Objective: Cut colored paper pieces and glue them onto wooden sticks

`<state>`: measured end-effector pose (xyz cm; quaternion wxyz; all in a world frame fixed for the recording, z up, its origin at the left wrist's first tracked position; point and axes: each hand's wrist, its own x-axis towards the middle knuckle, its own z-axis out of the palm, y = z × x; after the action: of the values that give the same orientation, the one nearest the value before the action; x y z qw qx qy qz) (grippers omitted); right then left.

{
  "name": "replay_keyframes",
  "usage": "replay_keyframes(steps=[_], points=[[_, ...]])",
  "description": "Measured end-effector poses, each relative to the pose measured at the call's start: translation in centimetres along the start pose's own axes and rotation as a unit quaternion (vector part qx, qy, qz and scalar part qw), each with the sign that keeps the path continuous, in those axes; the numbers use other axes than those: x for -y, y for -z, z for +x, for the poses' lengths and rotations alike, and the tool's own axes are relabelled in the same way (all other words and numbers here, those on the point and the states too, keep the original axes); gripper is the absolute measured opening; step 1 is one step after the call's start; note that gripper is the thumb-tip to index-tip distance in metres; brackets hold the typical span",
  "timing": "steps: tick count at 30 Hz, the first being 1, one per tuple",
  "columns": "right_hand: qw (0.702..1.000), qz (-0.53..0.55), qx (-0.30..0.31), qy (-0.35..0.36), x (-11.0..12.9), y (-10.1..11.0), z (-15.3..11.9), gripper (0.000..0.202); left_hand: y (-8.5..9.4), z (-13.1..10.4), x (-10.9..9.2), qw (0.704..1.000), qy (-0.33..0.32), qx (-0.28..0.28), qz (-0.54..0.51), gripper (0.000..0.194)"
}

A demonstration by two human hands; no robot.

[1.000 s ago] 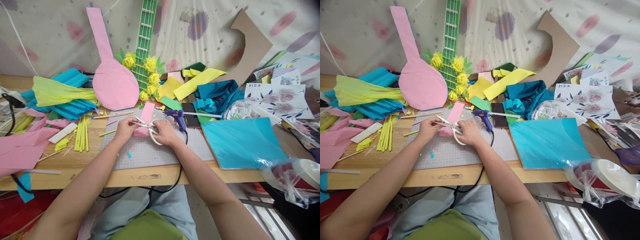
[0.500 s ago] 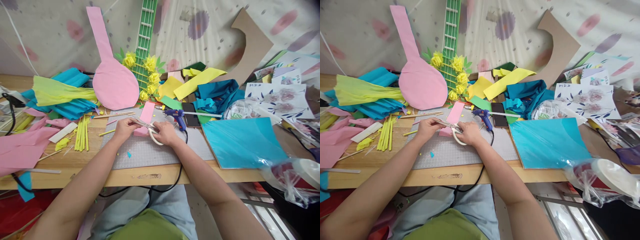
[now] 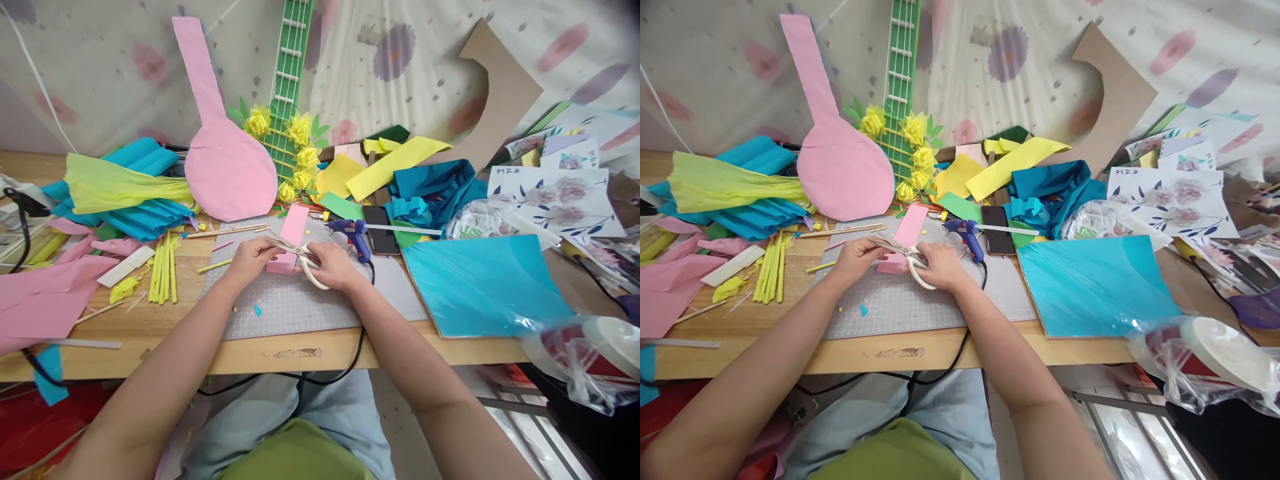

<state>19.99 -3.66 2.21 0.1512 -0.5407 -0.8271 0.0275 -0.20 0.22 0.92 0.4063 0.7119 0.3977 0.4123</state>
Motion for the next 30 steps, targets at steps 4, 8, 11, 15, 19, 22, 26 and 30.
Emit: replay_keyframes(steps=[4, 8, 11, 15, 19, 22, 26, 30], points=[[1.0, -0.008, -0.004, 0.012, 0.02, -0.18, -0.08, 0.049, 0.04, -0.08, 0.13, 1.0, 0.006, 0.009, -0.004, 0.02], [1.0, -0.022, -0.016, 0.016, 0.01, -0.2, -0.14, 0.049, 0.24, -0.07, -0.06, 0.999, -0.001, 0.012, 0.031, 0.017], [0.999, -0.038, -0.01, 0.006, -0.1, -0.19, -0.19, 0.049, 0.41, -0.05, -0.27, 0.997, -0.018, 0.014, 0.067, 0.017], [0.998, -0.059, -0.001, -0.035, -0.3, -0.03, -0.32, 0.05, 0.36, -0.04, -0.36, 0.997, -0.006, 0.012, 0.075, 0.02], [0.998, -0.026, -0.008, -0.06, -0.37, 0.26, -0.32, 0.049, 0.17, -0.01, -0.26, 1.0, 0.007, 0.006, 0.019, 0.025], [0.999, -0.007, -0.007, -0.032, -0.39, 0.26, -0.2, 0.049, 0.18, 0.02, -0.26, 0.999, -0.016, 0.013, 0.036, 0.023], [1.0, -0.014, -0.005, 0.011, -0.4, -0.03, -0.11, 0.048, 0.27, 0.09, -0.42, 0.996, -0.048, 0.027, 0.071, 0.018], [1.0, -0.02, -0.005, 0.014, -0.35, 0.02, -0.16, 0.046, 0.33, 0.14, -0.45, 0.993, -0.07, 0.045, 0.084, 0.022]])
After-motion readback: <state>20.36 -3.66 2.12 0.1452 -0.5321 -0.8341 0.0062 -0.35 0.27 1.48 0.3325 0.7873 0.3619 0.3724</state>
